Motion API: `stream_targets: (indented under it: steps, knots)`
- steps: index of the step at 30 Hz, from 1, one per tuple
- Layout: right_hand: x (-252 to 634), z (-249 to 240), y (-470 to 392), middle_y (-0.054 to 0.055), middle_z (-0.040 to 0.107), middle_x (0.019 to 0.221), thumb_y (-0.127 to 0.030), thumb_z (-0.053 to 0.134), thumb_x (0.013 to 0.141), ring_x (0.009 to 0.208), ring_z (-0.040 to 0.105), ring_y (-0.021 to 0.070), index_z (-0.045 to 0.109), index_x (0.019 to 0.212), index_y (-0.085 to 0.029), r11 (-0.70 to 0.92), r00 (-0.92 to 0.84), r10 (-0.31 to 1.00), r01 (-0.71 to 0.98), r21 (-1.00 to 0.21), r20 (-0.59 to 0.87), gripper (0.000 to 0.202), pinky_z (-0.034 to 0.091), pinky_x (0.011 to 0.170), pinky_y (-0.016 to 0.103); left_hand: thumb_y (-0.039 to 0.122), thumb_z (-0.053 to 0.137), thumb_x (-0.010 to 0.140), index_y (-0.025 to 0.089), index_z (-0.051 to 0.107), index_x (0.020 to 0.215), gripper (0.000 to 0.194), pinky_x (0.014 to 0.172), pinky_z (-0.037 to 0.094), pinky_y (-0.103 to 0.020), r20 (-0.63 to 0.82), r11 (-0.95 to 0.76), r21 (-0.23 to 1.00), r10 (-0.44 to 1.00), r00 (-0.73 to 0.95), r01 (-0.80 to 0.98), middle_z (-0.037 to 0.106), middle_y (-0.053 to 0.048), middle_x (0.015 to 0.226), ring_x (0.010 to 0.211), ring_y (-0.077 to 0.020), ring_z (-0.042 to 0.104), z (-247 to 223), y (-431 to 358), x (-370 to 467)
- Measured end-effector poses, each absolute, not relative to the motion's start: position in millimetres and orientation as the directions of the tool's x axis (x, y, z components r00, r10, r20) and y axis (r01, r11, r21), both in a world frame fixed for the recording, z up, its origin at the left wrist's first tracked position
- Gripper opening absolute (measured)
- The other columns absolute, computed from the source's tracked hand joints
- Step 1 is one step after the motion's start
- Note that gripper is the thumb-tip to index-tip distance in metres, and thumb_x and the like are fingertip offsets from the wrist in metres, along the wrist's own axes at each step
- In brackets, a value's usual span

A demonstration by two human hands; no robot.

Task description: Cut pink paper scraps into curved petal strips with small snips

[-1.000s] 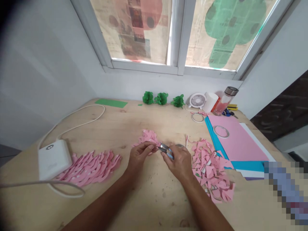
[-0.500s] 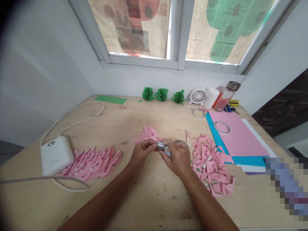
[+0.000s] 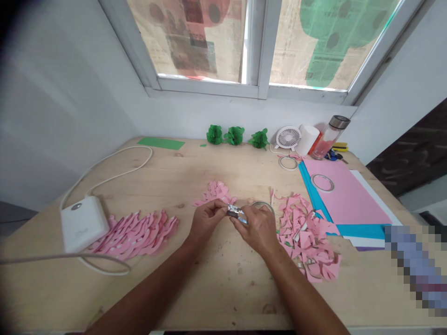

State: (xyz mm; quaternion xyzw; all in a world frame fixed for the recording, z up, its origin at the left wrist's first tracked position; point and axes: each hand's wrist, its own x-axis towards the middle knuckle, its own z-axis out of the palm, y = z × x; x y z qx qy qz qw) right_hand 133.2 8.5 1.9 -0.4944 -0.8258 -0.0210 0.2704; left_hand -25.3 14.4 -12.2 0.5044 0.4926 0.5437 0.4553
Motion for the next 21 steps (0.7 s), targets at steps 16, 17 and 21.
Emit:
stream_targets:
  steps: [16, 17, 21]
  knots:
    - [137, 5, 11, 0.001, 0.063, 0.071, -0.038, 0.058, 0.073, 0.061, 0.054, 0.0153, 0.065, 0.087, -0.021, 0.283, -0.078, 0.956, 0.508, -0.814, 0.284, 0.024, 0.039, 0.056, 0.024, 0.028, 0.060, 0.069, 0.015, 0.060, 0.061, 0.015, 0.060, 0.044, -0.023, 0.062, -0.069, 0.995, 0.994, -0.093, -0.068, 0.060, 0.000, 0.059, 0.059, -0.0117, 0.054, -6, 12, -25]
    - [136, 6, 10, 0.000, 0.062, 0.070, -0.036, 0.059, 0.072, 0.060, 0.054, 0.0149, 0.065, 0.085, -0.020, 0.279, -0.072, 0.958, 0.455, -0.846, 0.277, 0.021, 0.039, 0.056, 0.024, 0.028, 0.060, 0.070, 0.015, 0.060, 0.061, 0.015, 0.061, 0.044, -0.023, 0.066, -0.071, 0.995, 0.995, -0.074, -0.073, 0.060, -0.001, 0.060, 0.060, -0.0119, 0.054, -5, 11, -24]
    - [133, 7, 7, 0.000, 0.060, 0.067, -0.030, 0.057, 0.072, 0.062, 0.054, 0.0150, 0.065, 0.079, -0.020, 0.343, -0.113, 0.939, 0.387, -0.856, 0.325, 0.014, 0.041, 0.057, 0.024, 0.027, 0.060, 0.070, 0.015, 0.060, 0.060, 0.015, 0.062, 0.044, -0.024, 0.063, -0.064, 0.993, 0.998, -0.006, -0.103, 0.059, -0.001, 0.060, 0.061, -0.0122, 0.054, -4, 8, -20]
